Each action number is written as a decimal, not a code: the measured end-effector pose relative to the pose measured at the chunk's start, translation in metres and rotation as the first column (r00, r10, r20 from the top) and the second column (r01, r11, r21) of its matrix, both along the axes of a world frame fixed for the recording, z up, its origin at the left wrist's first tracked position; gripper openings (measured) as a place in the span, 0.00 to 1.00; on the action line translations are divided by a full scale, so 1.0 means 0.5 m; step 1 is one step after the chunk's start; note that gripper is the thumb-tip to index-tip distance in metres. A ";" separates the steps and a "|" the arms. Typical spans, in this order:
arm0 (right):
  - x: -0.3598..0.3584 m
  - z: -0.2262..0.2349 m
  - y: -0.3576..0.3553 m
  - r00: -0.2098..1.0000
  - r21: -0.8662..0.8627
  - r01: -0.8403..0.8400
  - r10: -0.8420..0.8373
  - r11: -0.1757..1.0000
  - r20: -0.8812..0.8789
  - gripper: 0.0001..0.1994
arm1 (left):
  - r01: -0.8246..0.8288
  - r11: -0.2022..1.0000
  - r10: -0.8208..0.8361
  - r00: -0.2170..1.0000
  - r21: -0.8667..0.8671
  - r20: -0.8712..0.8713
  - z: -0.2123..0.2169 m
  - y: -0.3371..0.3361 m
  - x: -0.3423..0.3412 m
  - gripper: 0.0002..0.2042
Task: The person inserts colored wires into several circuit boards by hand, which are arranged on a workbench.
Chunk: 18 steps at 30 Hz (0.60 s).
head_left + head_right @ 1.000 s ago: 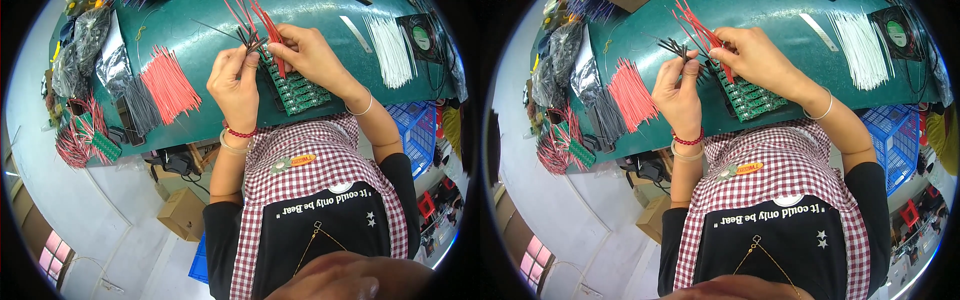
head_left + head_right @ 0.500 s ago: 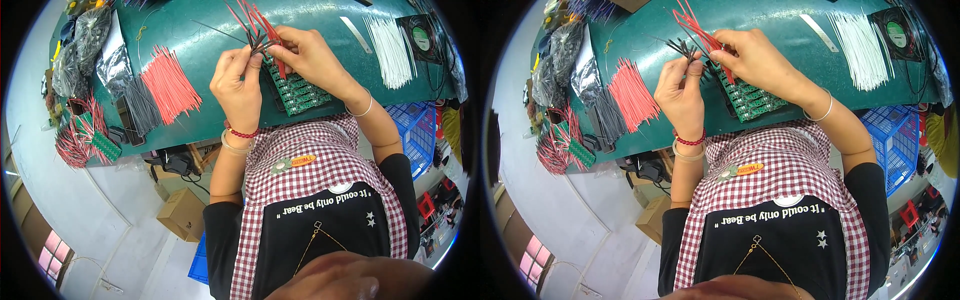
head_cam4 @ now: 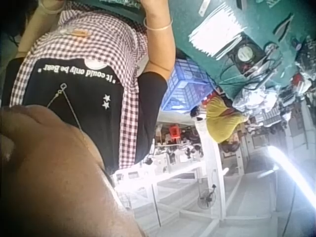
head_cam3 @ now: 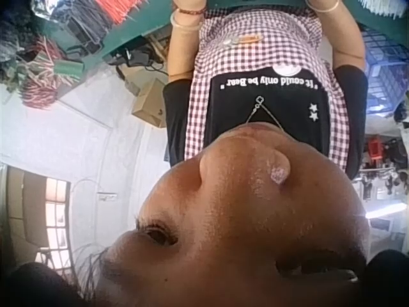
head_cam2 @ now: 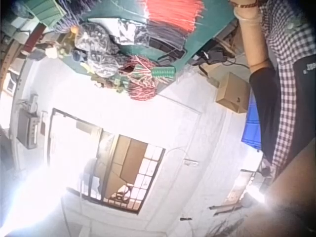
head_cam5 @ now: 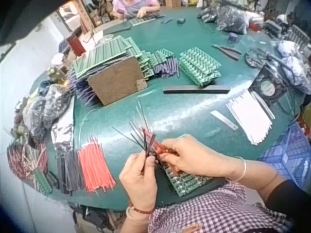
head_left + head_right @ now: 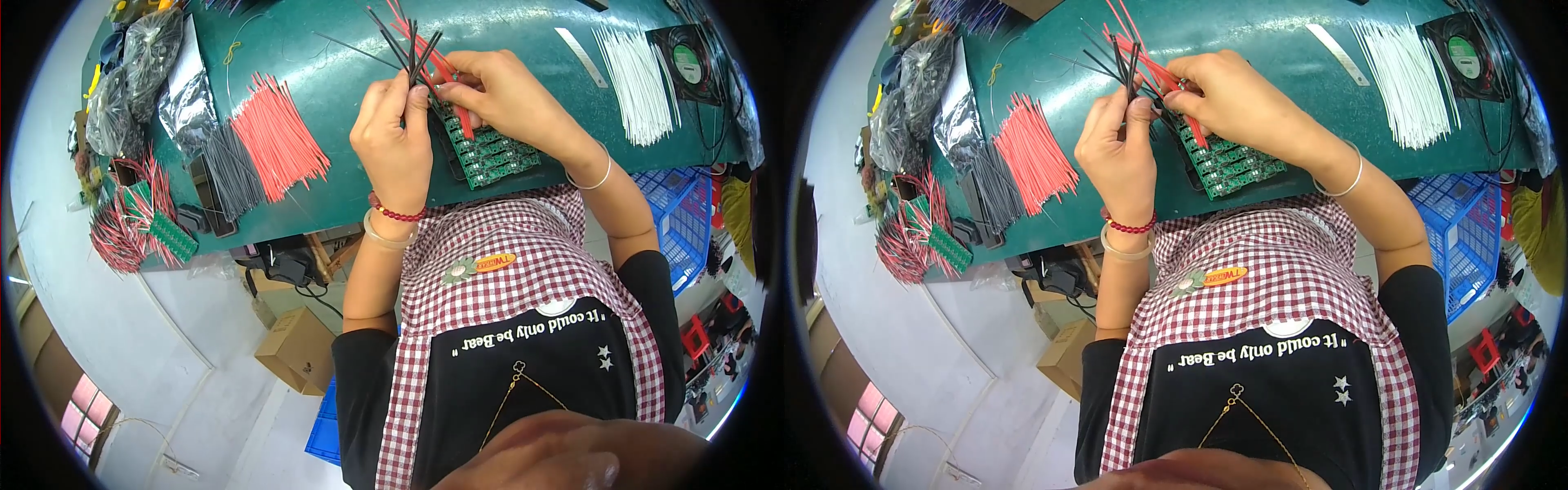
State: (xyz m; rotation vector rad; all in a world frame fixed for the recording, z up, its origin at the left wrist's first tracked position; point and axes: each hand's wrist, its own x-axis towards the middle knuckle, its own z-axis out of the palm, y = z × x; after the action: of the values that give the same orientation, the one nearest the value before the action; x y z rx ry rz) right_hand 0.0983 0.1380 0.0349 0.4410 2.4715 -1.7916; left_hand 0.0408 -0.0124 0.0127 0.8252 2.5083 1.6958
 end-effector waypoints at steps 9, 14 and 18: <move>0.001 0.003 0.006 1.000 0.021 0.028 -0.028 0.999 -0.005 0.07 | -0.013 1.000 0.013 1.000 -0.015 0.010 0.002 -0.008 0.001 0.08; -0.015 0.004 0.002 0.998 0.020 -0.022 0.021 1.000 0.066 0.09 | -0.050 0.995 0.038 0.989 0.082 0.143 0.014 -0.028 0.007 0.08; -0.019 0.002 -0.008 0.998 0.063 -0.008 0.005 0.998 0.061 0.10 | -0.062 0.991 0.041 0.985 0.117 0.166 0.014 -0.042 0.010 0.08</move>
State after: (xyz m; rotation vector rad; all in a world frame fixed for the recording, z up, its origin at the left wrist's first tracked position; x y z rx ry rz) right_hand 0.0886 0.1340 0.0360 0.4830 2.4913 -1.6758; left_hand 0.0458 -0.0333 0.0198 0.6034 2.3586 1.8656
